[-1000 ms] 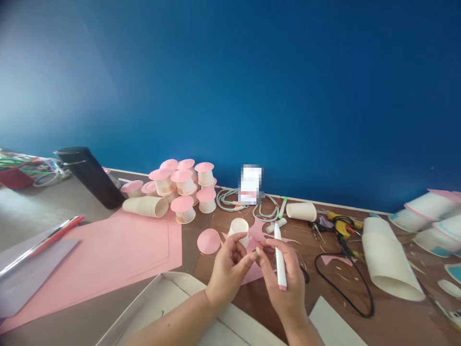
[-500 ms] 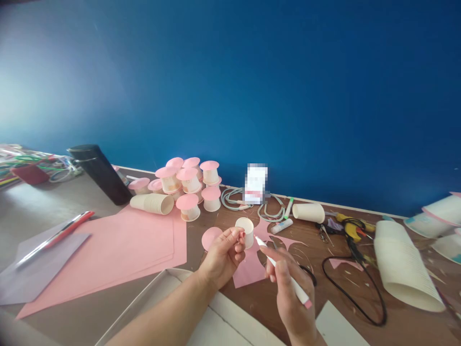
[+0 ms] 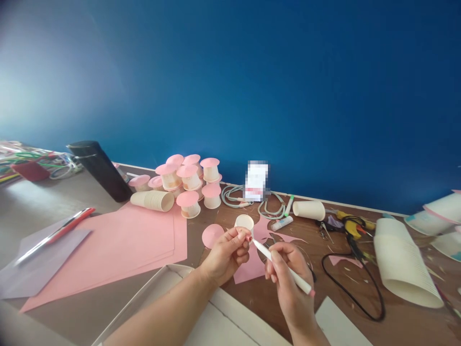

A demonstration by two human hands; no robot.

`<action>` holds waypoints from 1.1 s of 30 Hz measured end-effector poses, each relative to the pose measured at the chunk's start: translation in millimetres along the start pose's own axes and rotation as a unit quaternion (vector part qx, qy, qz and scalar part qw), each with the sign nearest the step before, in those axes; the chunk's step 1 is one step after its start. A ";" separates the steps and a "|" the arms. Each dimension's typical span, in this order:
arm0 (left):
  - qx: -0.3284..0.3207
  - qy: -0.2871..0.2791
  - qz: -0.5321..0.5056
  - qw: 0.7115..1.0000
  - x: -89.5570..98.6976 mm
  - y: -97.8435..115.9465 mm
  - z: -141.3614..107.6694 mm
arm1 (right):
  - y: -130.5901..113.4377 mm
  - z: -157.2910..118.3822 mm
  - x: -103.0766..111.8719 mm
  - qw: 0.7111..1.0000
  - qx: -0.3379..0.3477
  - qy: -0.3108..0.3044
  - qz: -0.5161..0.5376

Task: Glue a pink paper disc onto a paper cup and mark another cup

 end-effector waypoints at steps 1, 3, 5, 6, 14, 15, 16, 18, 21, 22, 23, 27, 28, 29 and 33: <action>-0.001 -0.002 0.007 1.000 -0.5 0.1 0.0 | 0.7 0.2 0.2 1.000 -0.002 -0.002 0.001; -0.001 0.000 0.025 1.000 -0.1 -0.1 0.1 | 1.8 0.5 1.0 1.000 -0.006 -0.002 0.003; 0.002 0.006 0.054 0.999 1.8 -0.9 0.0 | 2.7 1.1 2.2 1.000 -0.013 0.001 0.008; 0.001 0.008 0.074 0.997 2.7 -1.0 -0.1 | 3.1 1.7 2.5 1.000 -0.017 0.000 0.010; -0.007 0.023 0.190 0.982 3.7 -8.9 -2.4 | 7.0 11.4 14.6 0.998 -0.037 0.026 0.039; -0.007 0.029 0.192 0.981 4.8 -11.5 -2.6 | 8.6 12.4 17.4 0.998 -0.041 0.033 0.041; -0.006 0.031 0.193 0.981 5.3 -14.2 -2.8 | 10.0 13.3 19.5 0.998 -0.043 0.037 0.041; -0.005 0.030 0.197 0.980 5.6 -18.9 -3.2 | 12.1 14.6 22.2 0.998 -0.044 0.040 0.036; 0.000 0.031 0.202 0.979 4.8 -22.7 -4.5 | 13.6 15.8 22.5 0.998 -0.040 0.035 0.027; 0.003 0.031 0.205 0.978 4.0 -23.3 -5.0 | 13.8 16.1 22.5 0.998 -0.039 0.034 0.025; 0.007 0.031 0.208 0.978 3.4 -23.7 -5.5 | 14.0 16.2 22.3 0.998 -0.039 0.033 0.024; 0.021 0.027 0.219 0.975 2.2 -26.1 -6.6 | 14.9 16.6 24.4 0.998 -0.045 0.040 0.022; 0.025 0.024 0.222 0.975 2.3 -27.3 -6.7 | 14.9 16.8 24.9 0.998 -0.048 0.042 0.021; 0.028 0.022 0.224 0.974 2.7 -28.5 -6.7 | 14.9 17.1 25.0 0.998 -0.051 0.042 0.018; 0.042 0.005 0.236 0.971 3.1 -33.8 -7.4 | 15.2 19.0 20.5 0.998 -0.065 0.019 0.009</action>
Point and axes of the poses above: each hand's wrist, its own z-axis towards the middle knuckle, its own x-axis out of the back of the hand, y = z × x, the point moved 9 cm from there along z, towards the middle knuckle, and after that the axes turned 13 degrees about -z, right-handed, at the moved point
